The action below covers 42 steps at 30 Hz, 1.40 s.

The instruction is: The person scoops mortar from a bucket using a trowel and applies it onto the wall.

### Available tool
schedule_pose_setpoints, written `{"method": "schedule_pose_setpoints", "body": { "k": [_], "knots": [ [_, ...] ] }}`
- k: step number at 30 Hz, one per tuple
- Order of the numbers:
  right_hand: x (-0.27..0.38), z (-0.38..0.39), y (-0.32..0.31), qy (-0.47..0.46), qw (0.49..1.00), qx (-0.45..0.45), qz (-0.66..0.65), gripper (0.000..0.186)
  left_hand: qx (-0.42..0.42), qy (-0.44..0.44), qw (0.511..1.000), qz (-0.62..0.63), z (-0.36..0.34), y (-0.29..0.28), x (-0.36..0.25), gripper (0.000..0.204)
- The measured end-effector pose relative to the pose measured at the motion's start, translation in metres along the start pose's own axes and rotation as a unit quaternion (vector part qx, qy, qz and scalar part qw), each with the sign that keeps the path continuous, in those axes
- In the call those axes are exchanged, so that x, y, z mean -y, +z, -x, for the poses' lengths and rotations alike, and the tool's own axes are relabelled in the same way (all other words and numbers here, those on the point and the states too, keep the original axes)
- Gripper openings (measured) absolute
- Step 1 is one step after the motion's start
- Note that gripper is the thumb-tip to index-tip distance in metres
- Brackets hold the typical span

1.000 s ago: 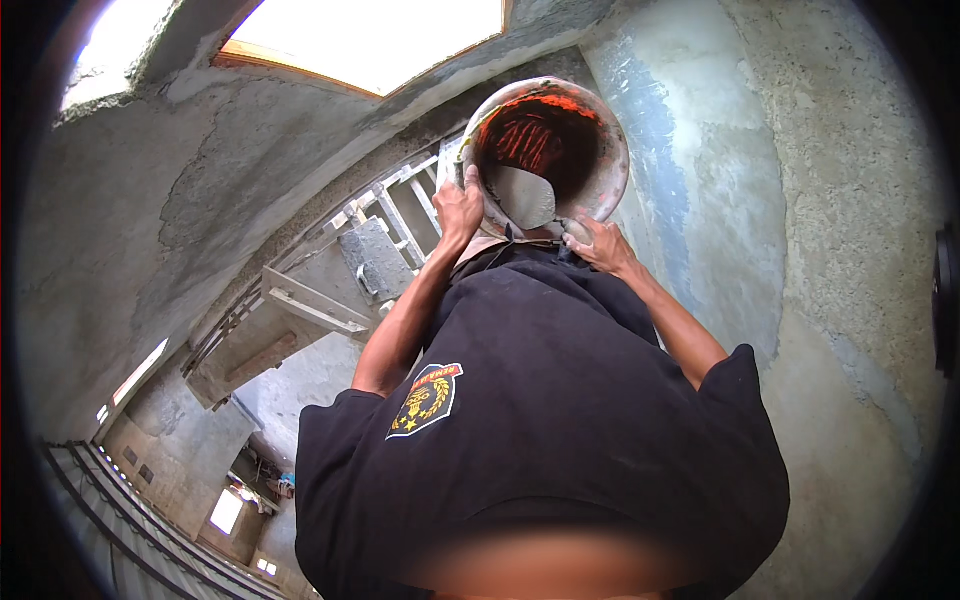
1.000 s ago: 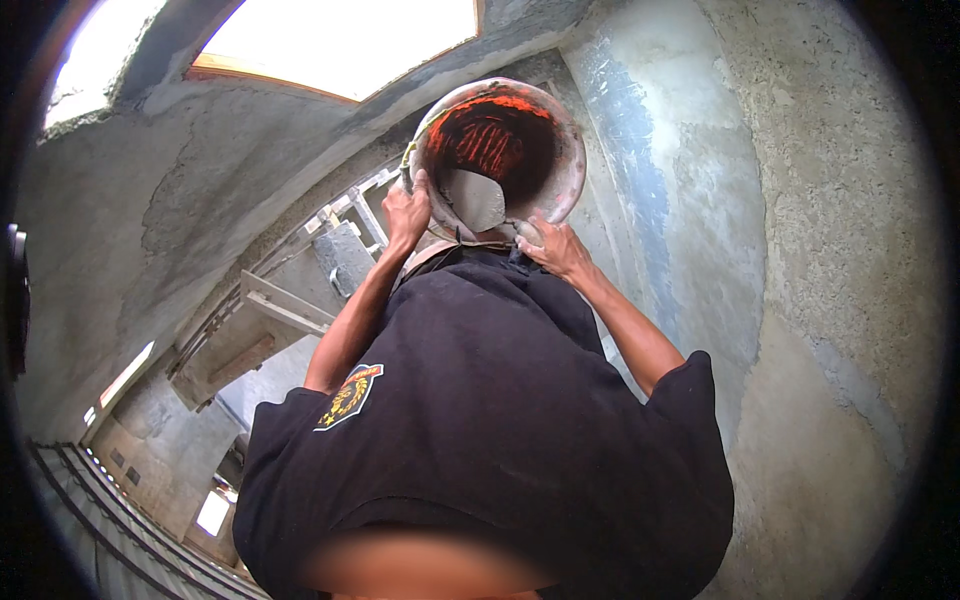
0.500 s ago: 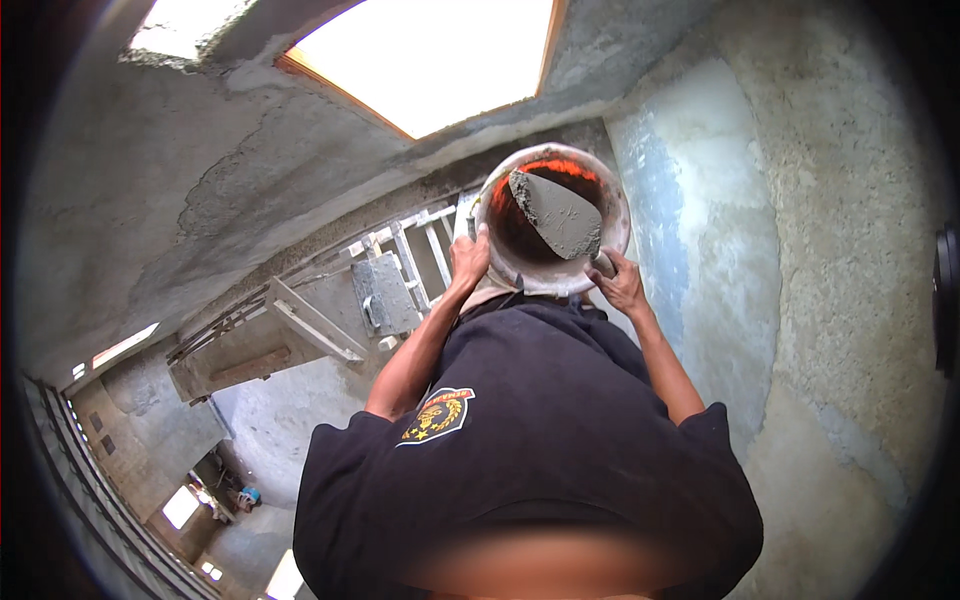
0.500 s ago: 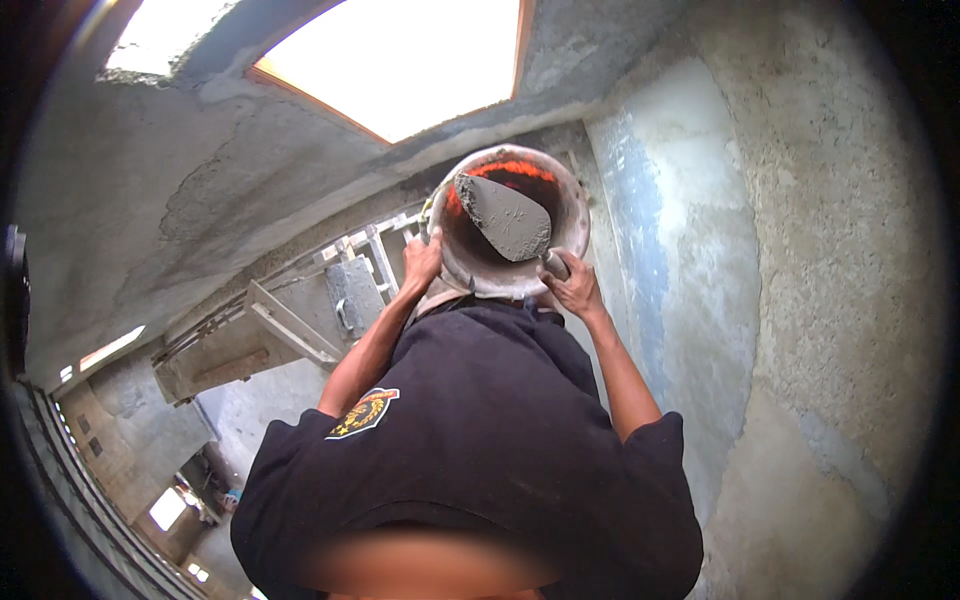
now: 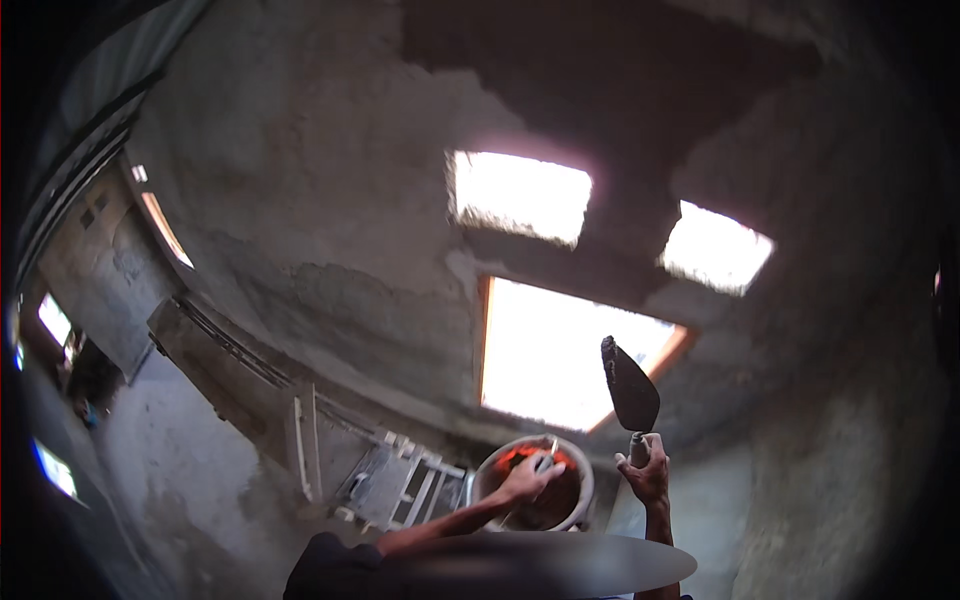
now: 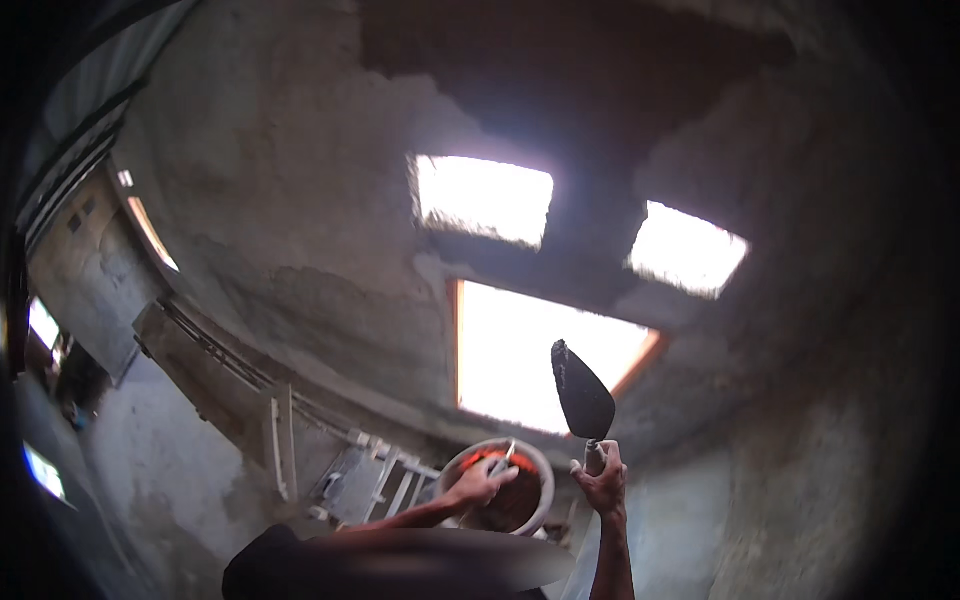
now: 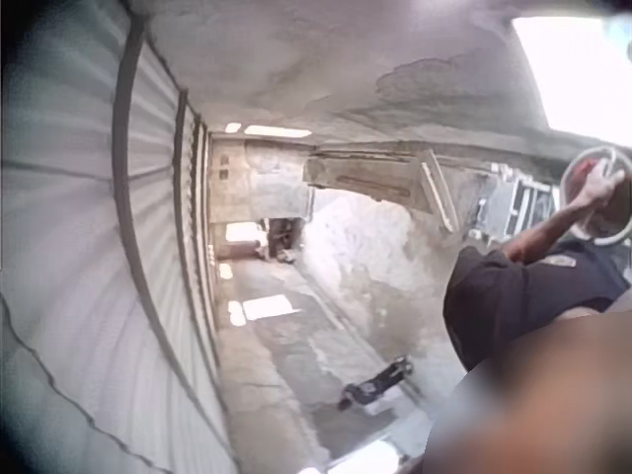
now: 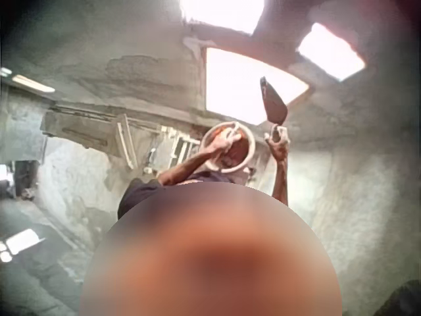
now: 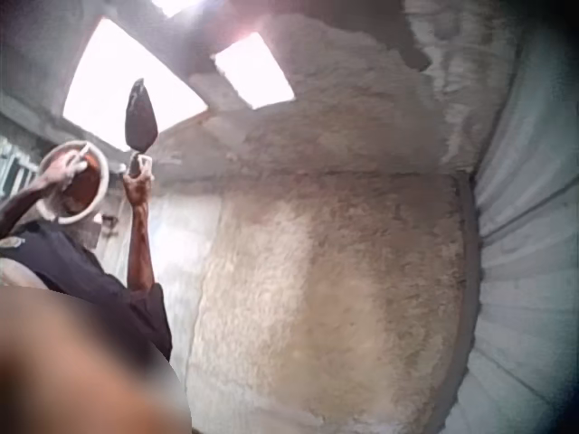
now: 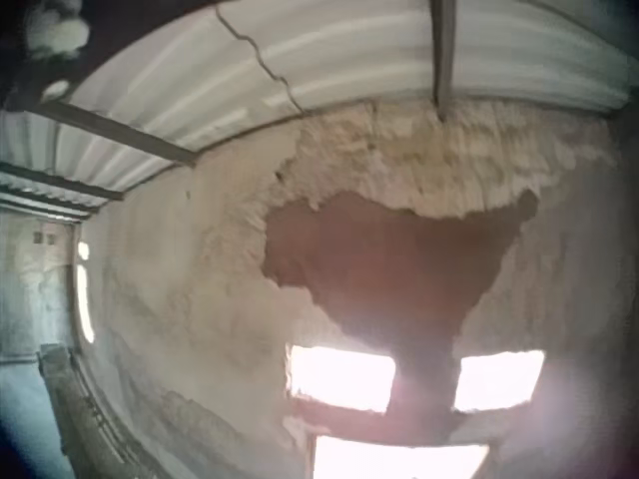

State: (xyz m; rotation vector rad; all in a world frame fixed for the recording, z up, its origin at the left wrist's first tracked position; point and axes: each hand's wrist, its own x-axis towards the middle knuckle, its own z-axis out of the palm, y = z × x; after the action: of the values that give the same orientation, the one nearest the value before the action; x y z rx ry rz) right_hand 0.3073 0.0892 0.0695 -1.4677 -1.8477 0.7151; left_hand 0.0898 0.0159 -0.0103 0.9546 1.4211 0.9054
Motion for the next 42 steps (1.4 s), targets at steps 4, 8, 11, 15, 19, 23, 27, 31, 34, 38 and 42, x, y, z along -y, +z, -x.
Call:
{"method": "schedule_pose_setpoints", "body": {
  "k": [4, 8, 11, 15, 19, 23, 27, 31, 34, 38, 42],
  "knots": [
    [0.04, -0.086, 0.002, -0.249, 0.963, -0.004, 0.106, 0.035, -0.002, 0.001, 1.0, 0.02, 0.021, -0.031, -0.032, 0.036],
    [0.112, -0.184, 0.022, -0.384, 0.923, -0.005, 0.034, 0.022, -0.037, 0.088, 0.995, -0.042, 0.018, -0.045, -0.036, 0.044],
    [0.194, -0.235, 0.036, -0.251, 0.964, 0.031, -0.08, 0.027, -0.086, 0.097, 0.99, -0.045, 0.031, -0.076, -0.067, 0.044],
    [0.293, -0.298, 0.018, -0.429, 0.902, -0.021, -0.033, 0.029, -0.153, 0.174, 0.972, -0.042, 0.036, -0.106, -0.089, 0.033],
    [0.38, -0.371, 0.049, -0.435, 0.888, 0.032, -0.147, 0.04, -0.238, 0.175, 0.955, -0.018, 0.049, -0.129, -0.086, 0.033],
    [0.478, -0.393, 0.052, -0.278, 0.941, 0.166, -0.095, 0.029, -0.294, 0.161, 0.942, 0.032, 0.053, -0.138, -0.066, 0.032],
    [0.517, -0.399, 0.077, -0.35, 0.894, 0.19, -0.203, 0.034, -0.309, 0.109, 0.944, 0.048, 0.054, -0.138, -0.054, 0.031],
    [0.53, -0.441, 0.099, -0.39, 0.868, 0.213, -0.222, 0.037, -0.307, 0.083, 0.946, 0.056, 0.061, -0.14, -0.048, 0.032],
    [0.53, -0.482, 0.098, -0.369, 0.851, 0.284, -0.243, 0.038, -0.304, 0.064, 0.949, 0.055, 0.052, -0.139, -0.038, 0.033],
    [0.532, -0.494, 0.1, -0.363, 0.824, 0.32, -0.296, 0.039, -0.311, 0.055, 0.947, 0.054, 0.047, -0.138, -0.035, 0.035],
    [0.533, -0.491, 0.101, -0.305, 0.855, 0.298, -0.295, 0.037, -0.295, 0.051, 0.953, 0.039, 0.043, -0.138, -0.038, 0.034]
  ]
}}
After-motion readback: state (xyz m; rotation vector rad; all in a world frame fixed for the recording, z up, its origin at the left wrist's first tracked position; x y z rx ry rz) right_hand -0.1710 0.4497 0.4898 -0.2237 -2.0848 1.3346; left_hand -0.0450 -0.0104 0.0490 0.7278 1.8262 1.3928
